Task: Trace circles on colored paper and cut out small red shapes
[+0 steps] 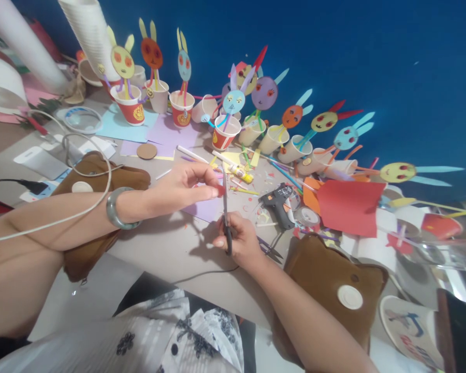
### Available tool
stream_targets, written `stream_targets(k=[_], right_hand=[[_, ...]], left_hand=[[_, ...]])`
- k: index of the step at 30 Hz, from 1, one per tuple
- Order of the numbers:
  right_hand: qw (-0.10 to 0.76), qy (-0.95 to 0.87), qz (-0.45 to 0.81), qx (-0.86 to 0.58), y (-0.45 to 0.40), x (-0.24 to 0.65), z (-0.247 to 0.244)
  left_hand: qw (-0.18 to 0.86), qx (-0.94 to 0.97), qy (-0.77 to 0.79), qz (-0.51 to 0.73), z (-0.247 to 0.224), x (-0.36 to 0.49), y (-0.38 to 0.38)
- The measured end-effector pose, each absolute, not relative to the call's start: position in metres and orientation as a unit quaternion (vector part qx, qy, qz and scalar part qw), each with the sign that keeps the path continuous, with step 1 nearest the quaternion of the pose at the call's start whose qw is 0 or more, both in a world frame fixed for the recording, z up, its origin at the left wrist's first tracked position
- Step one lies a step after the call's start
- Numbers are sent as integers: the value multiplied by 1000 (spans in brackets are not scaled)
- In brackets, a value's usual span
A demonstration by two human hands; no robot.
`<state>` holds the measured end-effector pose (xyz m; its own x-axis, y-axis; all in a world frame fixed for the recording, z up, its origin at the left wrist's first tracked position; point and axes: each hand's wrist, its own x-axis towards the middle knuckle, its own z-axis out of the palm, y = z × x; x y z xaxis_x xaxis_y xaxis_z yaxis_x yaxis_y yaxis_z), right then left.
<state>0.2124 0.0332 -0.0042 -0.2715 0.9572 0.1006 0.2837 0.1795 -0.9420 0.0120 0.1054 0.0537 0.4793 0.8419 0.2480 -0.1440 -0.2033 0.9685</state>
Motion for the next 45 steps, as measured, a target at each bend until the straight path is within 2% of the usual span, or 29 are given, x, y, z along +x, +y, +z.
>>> stream_targets(k=[27, 45], right_hand=[[398, -657, 438, -466, 33, 212, -8], [373, -664, 440, -475, 33, 210, -2]], left_hand=[[550, 647, 291, 440, 60, 12, 104], [552, 667, 280, 415, 55, 11, 105]])
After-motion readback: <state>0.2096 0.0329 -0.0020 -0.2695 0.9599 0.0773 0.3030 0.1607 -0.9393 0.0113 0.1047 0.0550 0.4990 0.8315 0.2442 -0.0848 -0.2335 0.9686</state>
